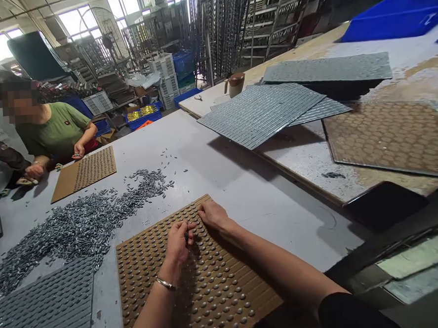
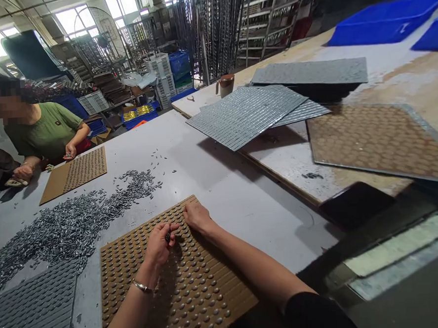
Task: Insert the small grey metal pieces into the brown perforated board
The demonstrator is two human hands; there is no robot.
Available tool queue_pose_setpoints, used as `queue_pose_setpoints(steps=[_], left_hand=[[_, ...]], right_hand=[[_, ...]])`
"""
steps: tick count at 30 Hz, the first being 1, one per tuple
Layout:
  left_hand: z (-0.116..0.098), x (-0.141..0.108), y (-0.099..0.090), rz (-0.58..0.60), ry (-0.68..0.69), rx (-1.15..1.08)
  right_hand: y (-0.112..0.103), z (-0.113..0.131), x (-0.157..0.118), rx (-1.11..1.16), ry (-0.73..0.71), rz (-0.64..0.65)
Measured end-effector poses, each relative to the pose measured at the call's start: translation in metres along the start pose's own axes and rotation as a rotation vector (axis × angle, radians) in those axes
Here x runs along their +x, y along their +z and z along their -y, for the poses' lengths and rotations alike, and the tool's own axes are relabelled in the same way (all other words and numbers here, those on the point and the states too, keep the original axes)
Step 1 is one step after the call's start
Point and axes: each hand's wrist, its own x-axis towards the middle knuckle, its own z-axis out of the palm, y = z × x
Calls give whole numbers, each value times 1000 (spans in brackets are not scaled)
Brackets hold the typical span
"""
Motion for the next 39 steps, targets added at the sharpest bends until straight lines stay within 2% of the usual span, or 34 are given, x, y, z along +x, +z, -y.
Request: queue_pose_setpoints(steps=[3,6,9,13,17,21,23,26,29,32,35,39], left_hand=[[-2,-4,1,21,-20,-24],[-3,-8,4,51,-63,-47],[0,-12,11,82,-86,-66],[8,-12,21,129,-118,-67],[12,-5,22,102,-141,-71],[8,-1,13,30,-125,-75],[5,-2,7,27,-111,-71],[2,-5,0,39,-90,-64],[0,-6,-4,47,-82,-59],[1,-7,-6,47,-81,-64],[4,-8,-5,48,-81,-83],[7,-6,-4,22,-86,-112]], right_hand=[[-2,1,-6,6,7,-42],[-7,3,-25,162,-98,-104],[-10,4,-50,383,-247,-69],[-11,-1,-66,534,-277,-51],[-12,-12,-48,410,-187,-51],[-12,-13,-26,243,-71,-65],[-11,-11,-21,260,-53,-54],[-12,-12,-19,401,-20,-25],[-15,-17,-18,448,-96,-25],[-18,-20,-16,284,-240,-9],[-16,-17,-14,127,-211,56],[-11,-9,-14,43,-145,62]])
